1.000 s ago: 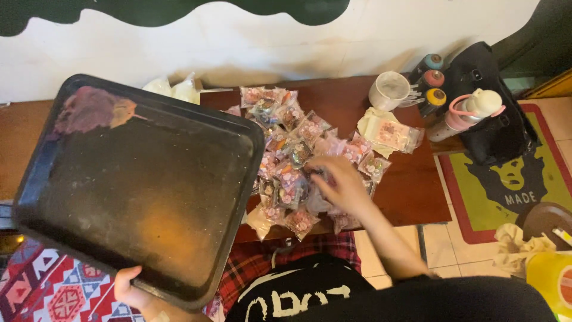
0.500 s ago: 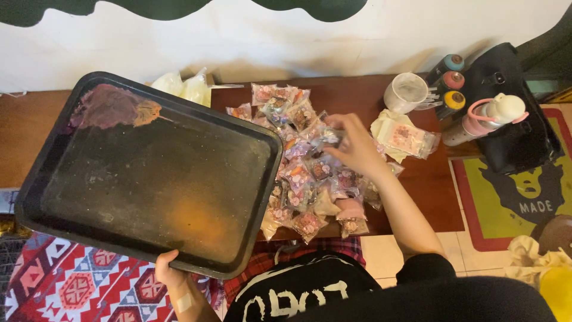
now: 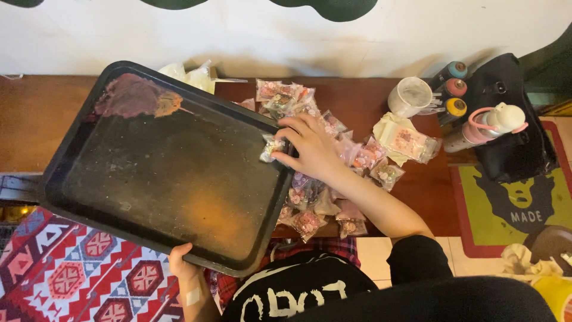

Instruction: Organizing and arranging small packaged items onto a black tray and sorting them on the work surface.

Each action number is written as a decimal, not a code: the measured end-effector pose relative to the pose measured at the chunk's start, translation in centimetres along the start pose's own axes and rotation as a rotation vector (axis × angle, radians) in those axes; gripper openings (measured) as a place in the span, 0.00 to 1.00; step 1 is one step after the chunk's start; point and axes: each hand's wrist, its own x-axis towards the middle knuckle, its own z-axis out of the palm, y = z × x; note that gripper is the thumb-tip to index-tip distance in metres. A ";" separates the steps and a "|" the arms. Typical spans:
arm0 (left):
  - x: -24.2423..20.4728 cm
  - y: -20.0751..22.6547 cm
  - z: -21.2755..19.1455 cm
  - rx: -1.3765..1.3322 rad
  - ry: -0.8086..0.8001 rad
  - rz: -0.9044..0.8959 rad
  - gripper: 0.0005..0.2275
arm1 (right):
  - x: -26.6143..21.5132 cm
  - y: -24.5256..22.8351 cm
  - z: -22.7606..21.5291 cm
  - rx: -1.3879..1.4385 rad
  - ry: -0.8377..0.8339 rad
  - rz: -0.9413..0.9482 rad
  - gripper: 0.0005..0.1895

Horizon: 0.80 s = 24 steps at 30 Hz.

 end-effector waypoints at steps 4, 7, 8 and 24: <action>-0.2 -0.5 -1.2 -0.014 -0.025 -0.007 0.22 | -0.8 1.6 0.4 -0.142 0.125 -0.161 0.22; 0.0 -0.6 -2.2 -0.038 -0.017 -0.025 0.20 | -3.1 4.2 0.3 -0.032 0.118 -0.076 0.20; -0.3 -0.1 -1.4 -0.057 -0.006 -0.029 0.20 | -3.8 4.0 -0.7 0.001 0.026 -0.007 0.19; 0.2 -0.8 -1.2 -0.067 -0.001 0.007 0.21 | -3.8 2.5 -2.4 0.300 -0.096 -0.045 0.27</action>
